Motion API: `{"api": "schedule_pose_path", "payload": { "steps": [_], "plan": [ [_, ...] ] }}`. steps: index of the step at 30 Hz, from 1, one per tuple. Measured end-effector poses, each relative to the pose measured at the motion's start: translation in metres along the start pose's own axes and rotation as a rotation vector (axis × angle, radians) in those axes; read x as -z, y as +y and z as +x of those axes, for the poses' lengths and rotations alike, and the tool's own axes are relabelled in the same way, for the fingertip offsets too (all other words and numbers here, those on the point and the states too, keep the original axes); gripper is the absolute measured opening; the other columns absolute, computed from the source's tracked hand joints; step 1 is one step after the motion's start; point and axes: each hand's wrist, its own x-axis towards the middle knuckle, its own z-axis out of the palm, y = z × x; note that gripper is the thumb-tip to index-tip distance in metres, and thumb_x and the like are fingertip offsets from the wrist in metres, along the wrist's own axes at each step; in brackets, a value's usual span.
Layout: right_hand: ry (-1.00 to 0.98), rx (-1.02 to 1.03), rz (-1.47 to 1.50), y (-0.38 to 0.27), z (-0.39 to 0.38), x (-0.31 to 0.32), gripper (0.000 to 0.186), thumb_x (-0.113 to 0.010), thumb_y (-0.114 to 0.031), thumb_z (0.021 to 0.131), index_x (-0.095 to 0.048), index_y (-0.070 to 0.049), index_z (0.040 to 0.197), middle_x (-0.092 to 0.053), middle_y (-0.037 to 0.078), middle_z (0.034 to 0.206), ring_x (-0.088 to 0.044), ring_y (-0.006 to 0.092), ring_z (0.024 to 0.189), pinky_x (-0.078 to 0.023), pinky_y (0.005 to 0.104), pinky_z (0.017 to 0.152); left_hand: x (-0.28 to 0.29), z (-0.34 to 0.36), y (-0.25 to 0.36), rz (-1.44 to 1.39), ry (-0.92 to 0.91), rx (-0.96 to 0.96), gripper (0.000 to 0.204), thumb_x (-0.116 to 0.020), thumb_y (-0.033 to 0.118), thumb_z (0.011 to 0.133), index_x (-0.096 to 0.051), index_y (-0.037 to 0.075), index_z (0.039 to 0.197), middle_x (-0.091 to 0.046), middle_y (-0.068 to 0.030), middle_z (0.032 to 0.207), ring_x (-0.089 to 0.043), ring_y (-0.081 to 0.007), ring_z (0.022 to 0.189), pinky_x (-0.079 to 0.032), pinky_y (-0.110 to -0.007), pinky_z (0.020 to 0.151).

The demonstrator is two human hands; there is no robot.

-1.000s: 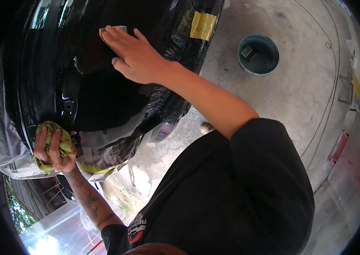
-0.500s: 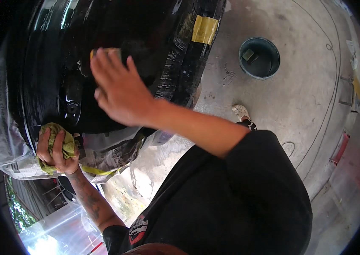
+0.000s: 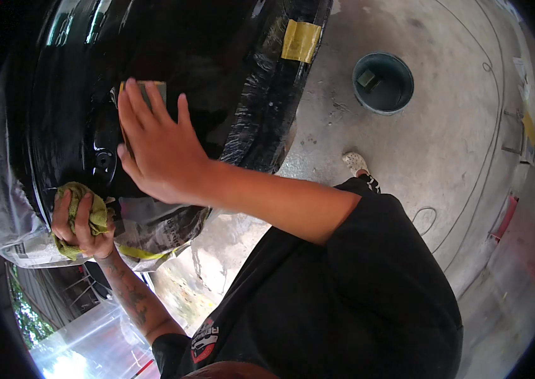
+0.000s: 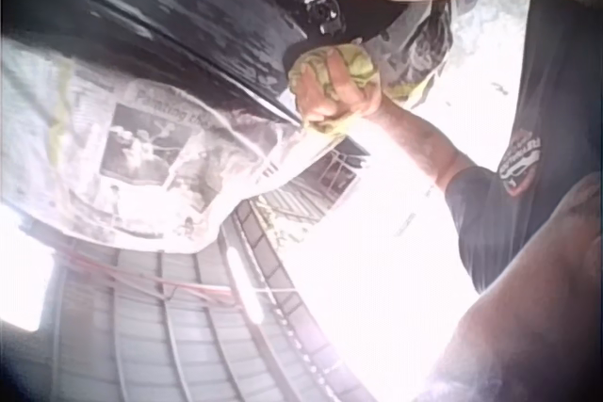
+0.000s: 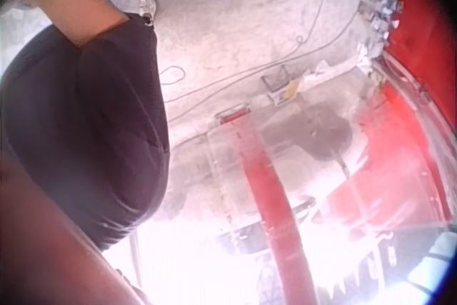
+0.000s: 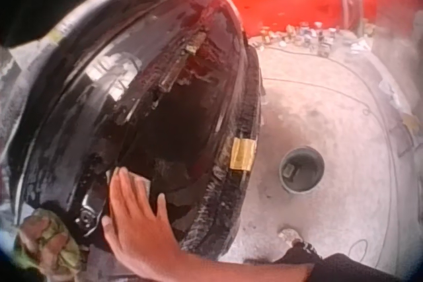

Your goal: The person sands the surface of a car panel using a sanding block while holding a cloth.

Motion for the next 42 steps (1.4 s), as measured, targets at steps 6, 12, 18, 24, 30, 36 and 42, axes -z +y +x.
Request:
{"api": "schedule_pose_path", "payload": {
  "steps": [6, 12, 18, 24, 30, 36, 42],
  "plan": [
    [-0.031, -0.031, 0.041, -0.010, 0.001, -0.002, 0.072, -0.045, -0.034, 0.102, -0.016, 0.004, 0.156, -0.013, 0.027, 0.164, -0.014, 0.0475, 0.151, -0.022, 0.0687, 0.114, 0.001, 0.004, 0.004, 0.017, -0.006, 0.010, 0.056, -0.052, 0.062, 0.095, -0.073, 0.012, 0.109, -0.059, -0.0117, 0.125, -0.057, -0.0331, 0.115, -0.049, -0.050, 0.098],
    [0.092, -0.083, 0.069, 0.035, 0.040, 0.004, 0.065, -0.047, -0.030, 0.100, -0.027, 0.004, 0.152, -0.024, 0.027, 0.160, -0.024, 0.0432, 0.149, -0.024, 0.0689, 0.114, -0.001, 0.008, 0.005, 0.020, 0.000, -0.005, 0.054, -0.052, 0.061, 0.096, -0.072, 0.012, 0.109, -0.059, -0.0115, 0.124, -0.057, -0.0332, 0.114, -0.050, -0.049, 0.098],
    [0.017, 0.104, -0.015, 0.021, -0.016, -0.006, 0.065, -0.050, -0.031, 0.101, -0.028, 0.000, 0.153, -0.023, 0.026, 0.161, -0.025, 0.0432, 0.149, -0.025, 0.0681, 0.113, 0.003, 0.003, 0.002, 0.012, 0.002, 0.004, 0.054, -0.053, 0.061, 0.095, -0.072, 0.013, 0.108, -0.060, -0.0111, 0.124, -0.057, -0.0327, 0.114, -0.050, -0.049, 0.097],
    [0.049, -0.025, -0.036, 0.063, 0.036, 0.010, 0.066, -0.043, -0.038, 0.103, -0.026, 0.002, 0.153, -0.026, 0.024, 0.161, -0.023, 0.0389, 0.150, -0.025, 0.0662, 0.114, -0.001, 0.006, 0.004, 0.013, 0.008, -0.007, 0.054, -0.054, 0.062, 0.094, -0.072, 0.015, 0.110, -0.060, -0.0104, 0.125, -0.057, -0.0318, 0.114, -0.049, -0.048, 0.097],
    [-0.040, 0.024, -0.005, 0.047, -0.010, 0.009, 0.069, -0.045, -0.039, 0.102, -0.026, 0.002, 0.154, -0.025, 0.025, 0.161, -0.025, 0.0391, 0.150, -0.025, 0.0640, 0.115, 0.001, 0.001, 0.005, 0.013, 0.000, 0.007, 0.052, -0.055, 0.062, 0.094, -0.072, 0.016, 0.110, -0.060, -0.0093, 0.125, -0.057, -0.0310, 0.114, -0.049, -0.047, 0.098],
    [0.004, 0.003, 0.039, 0.061, -0.004, 0.005, 0.068, -0.046, -0.038, 0.103, -0.027, 0.001, 0.154, -0.026, 0.025, 0.160, -0.026, 0.0387, 0.149, -0.025, 0.0627, 0.115, -0.001, 0.004, 0.002, 0.016, 0.021, 0.004, 0.050, -0.055, 0.060, 0.094, -0.072, 0.016, 0.111, -0.059, -0.0086, 0.125, -0.057, -0.0305, 0.115, -0.048, -0.048, 0.098],
    [0.030, -0.068, -0.012, 0.091, 0.011, 0.010, 0.064, -0.044, -0.036, 0.104, -0.027, -0.001, 0.155, -0.025, 0.023, 0.162, -0.026, 0.0385, 0.150, -0.026, 0.0619, 0.115, -0.003, 0.004, 0.005, 0.031, 0.022, 0.006, 0.054, -0.053, 0.063, 0.095, -0.072, 0.015, 0.111, -0.060, -0.0099, 0.125, -0.057, -0.0316, 0.114, -0.049, -0.048, 0.096]
  ]
}}
